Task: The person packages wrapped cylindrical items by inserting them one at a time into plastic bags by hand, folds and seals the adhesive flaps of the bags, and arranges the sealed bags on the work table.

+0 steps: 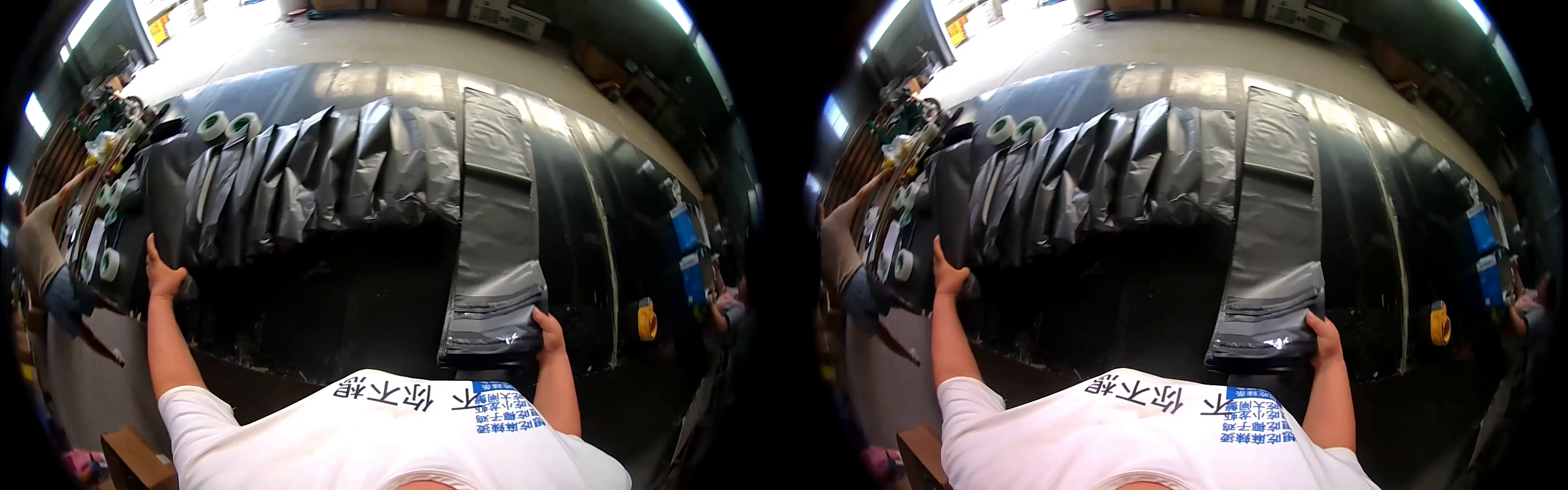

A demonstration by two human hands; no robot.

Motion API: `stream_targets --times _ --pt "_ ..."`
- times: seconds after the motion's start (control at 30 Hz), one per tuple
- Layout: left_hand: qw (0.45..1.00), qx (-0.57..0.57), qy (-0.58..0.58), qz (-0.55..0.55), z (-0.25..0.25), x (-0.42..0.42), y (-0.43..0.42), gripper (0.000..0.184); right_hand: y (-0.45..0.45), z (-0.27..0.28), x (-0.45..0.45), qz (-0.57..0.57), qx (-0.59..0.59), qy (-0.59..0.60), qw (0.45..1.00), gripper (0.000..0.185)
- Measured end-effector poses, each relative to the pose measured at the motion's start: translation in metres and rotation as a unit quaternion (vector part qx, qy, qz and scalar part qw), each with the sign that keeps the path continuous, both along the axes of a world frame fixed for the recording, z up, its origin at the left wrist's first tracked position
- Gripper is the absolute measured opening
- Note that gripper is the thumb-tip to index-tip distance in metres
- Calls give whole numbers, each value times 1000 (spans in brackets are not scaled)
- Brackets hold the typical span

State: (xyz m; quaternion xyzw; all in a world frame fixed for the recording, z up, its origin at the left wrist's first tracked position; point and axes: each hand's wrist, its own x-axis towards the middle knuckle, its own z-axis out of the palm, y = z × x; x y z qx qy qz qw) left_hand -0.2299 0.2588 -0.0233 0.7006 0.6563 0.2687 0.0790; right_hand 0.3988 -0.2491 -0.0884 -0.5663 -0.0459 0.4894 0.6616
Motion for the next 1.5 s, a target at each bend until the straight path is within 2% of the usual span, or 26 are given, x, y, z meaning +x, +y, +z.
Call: stream_targets --times 0.07,0.1,0.13,0.17,0.2,0.3,0.4,0.43,0.47,0.5,0.53,0.57,0.6,0.63,0.7,0.77,0.8,0.83,0.93,1.0,1.1,1.2,1.23,1.33,1.37,1.5 --pt "981 -89 143 96 -6 -3 37 114 40 20 11 -43 99 49 993 44" --pt "967 -146 177 113 -9 2 47 114 66 44 14 -56 133 67 987 41" --pt "947 -202 213 132 -12 8 54 115 85 52 34 -7 238 87 967 37" --pt "942 -203 223 147 -12 14 57 116 117 76 40 -45 301 32 952 33" --pt "935 -209 232 167 -15 18 55 117 147 94 57 -78 298 11 951 36" --pt "944 -181 252 113 -27 -16 66 119 233 136 143 -4 357 60 932 48" --pt "941 -189 248 129 -15 -3 53 119 320 127 269 33 419 117 900 62" --pt "939 -190 250 137 -17 2 47 119 338 144 244 -133 272 8 953 69" --pt "938 -190 252 146 -18 7 42 119 354 144 239 -149 159 -42 975 75" --pt "937 -186 252 155 -18 12 42 119 365 132 235 -72 37 -200 976 77" --pt "936 -177 259 158 -20 16 44 119 369 108 232 7 -86 -350 933 79" --pt "934 -169 268 162 -25 16 44 119 367 71 230 72 -107 -530 838 82" --pt "931 -162 277 175 -30 11 40 118 361 37 218 135 -114 -688 704 86" --pt "930 -151 289 169 -37 2 43 117 339 36 176 196 -120 -710 665 93" --pt "930 -147 296 164 -31 9 38 115 319 31 122 312 -210 -740 559 90" --pt "919 -158 320 169 -22 24 31 111 303 19 103 345 -270 -754 490 88" --pt "912 -171 327 179 -19 33 27 109 302 -5 116 311 -237 -774 498 82" --pt "906 -183 329 191 -12 41 23 107 303 -30 129 277 -214 -805 479 78" --pt "908 -202 294 221 -9 57 17 108 310 -38 148 280 -214 -797 490 78" --pt "906 -210 282 234 2 68 7 106 311 -15 140 316 -242 -760 513 80" --pt "920 -184 258 230 5 56 -6 103 311 -23 154 318 -211 -745 547 80" --pt "942 -177 166 231 4 19 -8 102 304 -26 140 198 -144 -730 639 82" --pt "948 -174 148 221 1 2 -5 102 302 -25 129 173 -116 -743 636 80" --pt "961 -171 115 183 -9 -56 18 102 310 -4 71 161 -92 -757 626 76" --pt "964 -173 117 165 -14 -76 32 102 319 4 40 159 -38 -760 630 71" --pt "967 -202 118 103 -55 -149 106 96 375 59 -162 227 91 -707 664 64"
